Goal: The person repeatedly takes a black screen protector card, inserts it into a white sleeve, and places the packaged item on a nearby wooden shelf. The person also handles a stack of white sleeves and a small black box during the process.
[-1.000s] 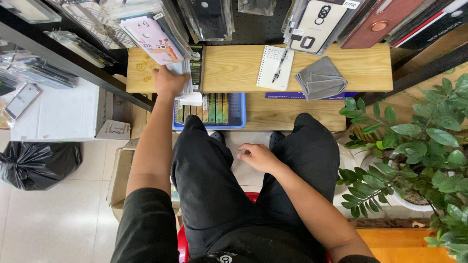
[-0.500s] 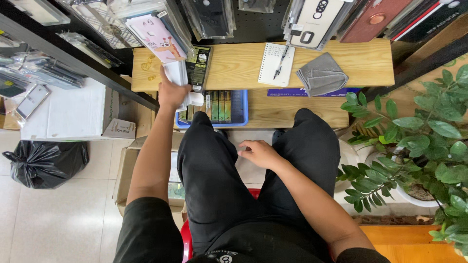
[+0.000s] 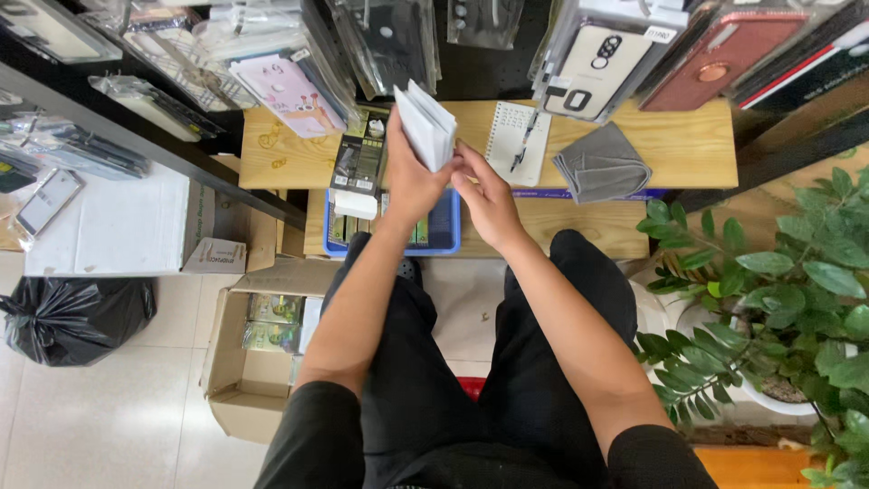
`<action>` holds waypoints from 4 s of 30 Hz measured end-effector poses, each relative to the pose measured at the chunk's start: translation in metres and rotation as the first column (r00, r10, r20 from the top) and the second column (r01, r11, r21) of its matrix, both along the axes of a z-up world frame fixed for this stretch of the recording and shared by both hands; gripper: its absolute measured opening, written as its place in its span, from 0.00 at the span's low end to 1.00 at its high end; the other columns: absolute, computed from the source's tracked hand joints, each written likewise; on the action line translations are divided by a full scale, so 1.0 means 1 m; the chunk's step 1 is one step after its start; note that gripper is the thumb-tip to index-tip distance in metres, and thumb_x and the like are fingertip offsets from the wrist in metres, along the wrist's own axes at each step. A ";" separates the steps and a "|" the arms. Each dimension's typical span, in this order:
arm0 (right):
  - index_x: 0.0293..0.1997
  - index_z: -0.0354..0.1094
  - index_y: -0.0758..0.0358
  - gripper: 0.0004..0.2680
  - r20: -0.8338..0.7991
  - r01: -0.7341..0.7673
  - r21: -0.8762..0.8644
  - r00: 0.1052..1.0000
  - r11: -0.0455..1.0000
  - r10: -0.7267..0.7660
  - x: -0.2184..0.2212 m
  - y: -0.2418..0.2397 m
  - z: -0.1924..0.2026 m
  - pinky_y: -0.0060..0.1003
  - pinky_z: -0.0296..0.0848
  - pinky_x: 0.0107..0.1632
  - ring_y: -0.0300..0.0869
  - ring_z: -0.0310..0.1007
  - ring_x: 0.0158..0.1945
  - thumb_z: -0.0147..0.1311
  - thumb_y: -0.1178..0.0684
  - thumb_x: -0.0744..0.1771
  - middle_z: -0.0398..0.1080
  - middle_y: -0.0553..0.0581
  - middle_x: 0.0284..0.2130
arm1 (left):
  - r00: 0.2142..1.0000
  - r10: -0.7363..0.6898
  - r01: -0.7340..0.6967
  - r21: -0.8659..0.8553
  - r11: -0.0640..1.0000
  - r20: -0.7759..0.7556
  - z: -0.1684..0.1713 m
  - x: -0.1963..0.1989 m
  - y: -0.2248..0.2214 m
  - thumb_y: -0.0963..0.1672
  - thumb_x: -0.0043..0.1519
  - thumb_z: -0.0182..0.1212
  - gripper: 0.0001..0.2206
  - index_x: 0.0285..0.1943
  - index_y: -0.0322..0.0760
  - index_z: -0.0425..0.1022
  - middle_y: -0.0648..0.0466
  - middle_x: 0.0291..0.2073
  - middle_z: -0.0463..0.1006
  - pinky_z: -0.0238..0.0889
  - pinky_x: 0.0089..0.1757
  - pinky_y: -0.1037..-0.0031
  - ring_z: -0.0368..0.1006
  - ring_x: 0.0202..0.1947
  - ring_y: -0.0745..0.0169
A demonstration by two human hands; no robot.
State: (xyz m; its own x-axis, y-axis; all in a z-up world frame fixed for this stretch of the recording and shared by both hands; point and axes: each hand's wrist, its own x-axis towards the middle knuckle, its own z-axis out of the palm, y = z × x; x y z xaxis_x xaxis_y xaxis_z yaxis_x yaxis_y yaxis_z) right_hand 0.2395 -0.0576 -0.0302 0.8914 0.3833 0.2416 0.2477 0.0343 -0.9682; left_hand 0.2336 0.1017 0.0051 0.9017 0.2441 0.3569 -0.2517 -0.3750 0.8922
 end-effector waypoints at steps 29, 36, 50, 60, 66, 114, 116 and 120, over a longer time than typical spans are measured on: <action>0.37 0.72 0.59 0.04 -0.378 0.148 0.126 0.921 0.981 -0.090 0.059 -0.004 -0.024 0.33 0.74 0.39 0.34 0.70 0.33 0.56 0.52 0.66 0.68 0.45 0.27 | 0.882 -0.415 -0.104 -0.951 0.290 -0.223 -0.054 0.015 -0.024 0.54 0.60 0.57 0.29 0.71 0.44 0.67 0.51 0.45 0.75 0.70 0.45 0.61 0.72 0.43 0.55; 0.53 0.71 0.64 0.09 0.052 0.344 -0.218 0.938 0.913 -0.342 0.024 -0.001 -0.020 0.37 0.73 0.42 0.45 0.69 0.39 0.52 0.51 0.71 0.67 0.58 0.33 | 0.845 -0.530 -0.014 -0.995 0.100 -0.065 -0.111 -0.002 -0.025 0.45 0.55 0.56 0.31 0.72 0.41 0.62 0.44 0.52 0.77 0.75 0.41 0.58 0.77 0.46 0.48; 0.36 0.71 0.58 0.04 -0.344 0.436 0.146 0.864 0.888 -0.367 0.039 -0.020 -0.051 0.24 0.73 0.36 0.28 0.73 0.29 0.62 0.53 0.67 0.74 0.47 0.25 | 0.939 -0.301 -0.004 -0.877 0.481 -0.169 -0.080 -0.017 0.001 0.38 0.58 0.57 0.26 0.69 0.30 0.65 0.43 0.52 0.77 0.71 0.50 0.52 0.75 0.52 0.46; 0.38 0.74 0.60 0.04 -0.437 0.394 0.181 0.853 0.901 -0.285 0.028 -0.008 -0.004 0.29 0.78 0.41 0.30 0.75 0.32 0.63 0.53 0.67 0.77 0.50 0.29 | 0.960 -0.258 0.057 -0.826 0.560 -0.109 -0.078 -0.015 -0.020 0.35 0.57 0.67 0.24 0.64 0.32 0.69 0.47 0.48 0.79 0.71 0.50 0.55 0.74 0.51 0.55; 0.42 0.71 0.58 0.05 -0.430 0.453 0.246 0.843 0.857 -0.322 0.030 -0.007 0.022 0.30 0.79 0.46 0.30 0.78 0.37 0.61 0.52 0.68 0.78 0.49 0.33 | 0.969 -0.221 0.031 -0.831 0.555 -0.112 -0.092 -0.008 -0.015 0.35 0.61 0.57 0.22 0.67 0.32 0.67 0.45 0.50 0.78 0.70 0.51 0.52 0.73 0.52 0.53; 0.56 0.66 0.54 0.11 -0.488 0.342 0.349 0.861 0.873 -0.142 0.026 0.000 0.006 0.41 0.79 0.58 0.37 0.79 0.49 0.58 0.51 0.69 0.78 0.53 0.46 | 0.979 -0.087 -0.064 -0.679 0.732 -0.187 -0.039 -0.011 -0.016 0.37 0.55 0.70 0.20 0.57 0.32 0.74 0.50 0.41 0.79 0.70 0.46 0.62 0.71 0.46 0.63; 0.54 0.68 0.54 0.11 -0.525 0.351 0.338 0.841 0.873 -0.135 0.028 -0.002 0.003 0.41 0.80 0.56 0.39 0.80 0.47 0.61 0.51 0.68 0.79 0.54 0.44 | 0.980 -0.097 -0.065 -0.738 0.671 -0.175 -0.036 -0.011 -0.016 0.37 0.56 0.68 0.19 0.57 0.33 0.73 0.51 0.41 0.78 0.71 0.45 0.63 0.72 0.44 0.64; 0.54 0.67 0.54 0.10 -0.551 0.381 0.401 0.827 0.833 -0.113 0.032 -0.006 0.011 0.39 0.81 0.56 0.39 0.81 0.47 0.60 0.50 0.68 0.79 0.53 0.44 | 0.979 -0.153 -0.028 -0.829 0.558 -0.136 -0.096 -0.005 -0.006 0.40 0.62 0.57 0.16 0.59 0.32 0.73 0.50 0.42 0.78 0.71 0.46 0.60 0.73 0.42 0.62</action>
